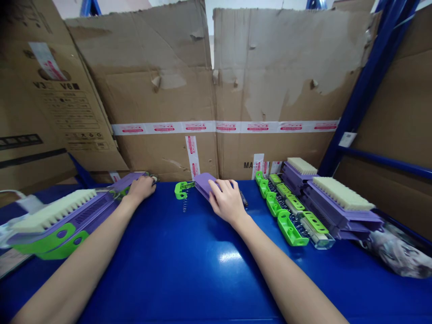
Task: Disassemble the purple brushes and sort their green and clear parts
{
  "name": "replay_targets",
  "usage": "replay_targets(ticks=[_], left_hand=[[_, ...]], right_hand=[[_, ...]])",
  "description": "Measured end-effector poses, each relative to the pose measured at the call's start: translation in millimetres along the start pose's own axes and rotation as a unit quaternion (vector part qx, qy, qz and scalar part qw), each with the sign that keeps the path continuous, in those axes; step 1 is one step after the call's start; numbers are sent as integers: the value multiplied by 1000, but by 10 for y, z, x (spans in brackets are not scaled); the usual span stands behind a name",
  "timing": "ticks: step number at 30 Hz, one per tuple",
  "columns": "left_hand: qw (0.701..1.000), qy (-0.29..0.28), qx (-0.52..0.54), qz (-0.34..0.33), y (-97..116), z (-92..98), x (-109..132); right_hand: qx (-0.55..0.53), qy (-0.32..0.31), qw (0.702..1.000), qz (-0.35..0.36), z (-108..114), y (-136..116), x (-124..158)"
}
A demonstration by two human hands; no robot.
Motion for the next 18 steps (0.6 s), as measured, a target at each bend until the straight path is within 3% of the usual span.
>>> replay_targets(ticks=[5,10,13,18], left_hand=[[998,55,17,-22,146,123,83],[986,112,53,-113,597,385,345],[977,112,66,-167,923,437,553],[987,43,80,-131,1153,338,681]], right_hand=[[-8,-1,1000,13,0,-32,-5],[-9,-7,1000,14,-15,-43,-2],[-7,-10,1000,16,-16,-49,0],[-2,-8,1000,13,-7,-45,2]])
Point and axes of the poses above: each hand's wrist, its own x-axis away from the middle knuckle, its own z-axis out of the back of the hand, y = z × x, the point moved 5 cm from there along -x, towards the middle knuckle, and after that the axes turned 7 degrees about z, right-handed, at the moved point
